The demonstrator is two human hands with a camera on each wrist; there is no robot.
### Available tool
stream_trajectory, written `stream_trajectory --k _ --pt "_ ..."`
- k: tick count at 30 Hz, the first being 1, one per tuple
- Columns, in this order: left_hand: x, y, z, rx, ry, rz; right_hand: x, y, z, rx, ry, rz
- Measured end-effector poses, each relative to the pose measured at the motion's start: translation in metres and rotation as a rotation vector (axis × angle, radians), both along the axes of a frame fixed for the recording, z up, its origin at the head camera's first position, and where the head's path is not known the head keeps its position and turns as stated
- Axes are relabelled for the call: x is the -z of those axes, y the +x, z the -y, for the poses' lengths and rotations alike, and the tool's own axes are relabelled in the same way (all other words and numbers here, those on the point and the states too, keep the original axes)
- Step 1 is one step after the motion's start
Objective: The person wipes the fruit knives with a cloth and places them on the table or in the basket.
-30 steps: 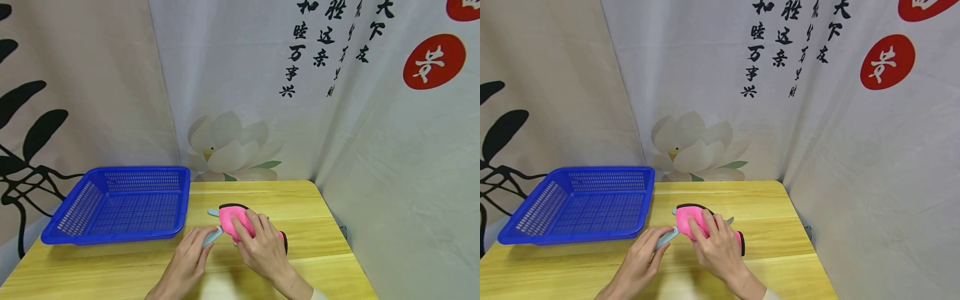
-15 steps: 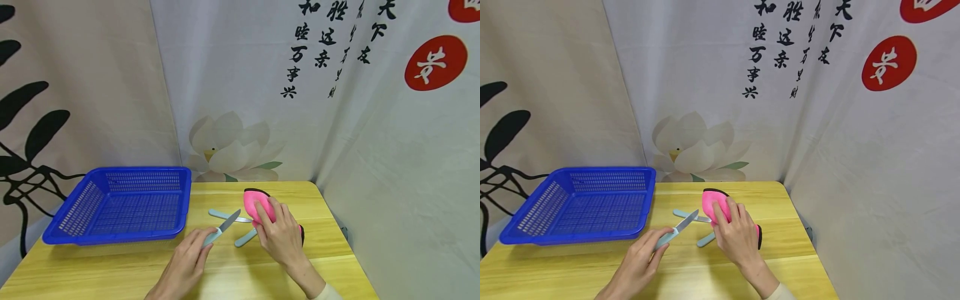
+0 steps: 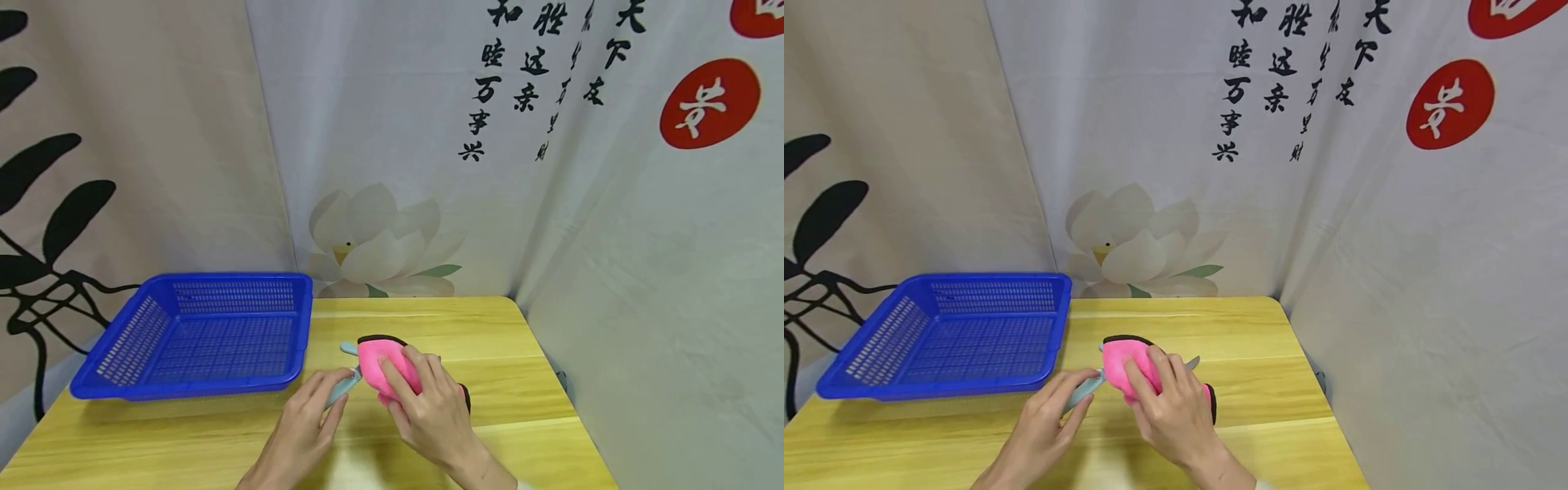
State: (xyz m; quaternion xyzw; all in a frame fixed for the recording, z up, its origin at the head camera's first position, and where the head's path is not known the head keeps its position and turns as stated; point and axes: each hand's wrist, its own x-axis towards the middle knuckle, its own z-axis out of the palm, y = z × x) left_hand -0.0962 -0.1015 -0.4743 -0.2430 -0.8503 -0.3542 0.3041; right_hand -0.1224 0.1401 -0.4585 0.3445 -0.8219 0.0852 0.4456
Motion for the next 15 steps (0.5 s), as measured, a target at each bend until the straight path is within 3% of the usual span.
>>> stream_trajectory --k 9,15 --pt "0.002 0.0 0.001 0.041 0.0 -0.017 0.004 0.008 0.014 -0.003 0.075 -0.002" --pt "0.004 0.001 0.003 0.119 0.008 0.006 0.007 0.009 0.015 0.016 0.099 -0.02"
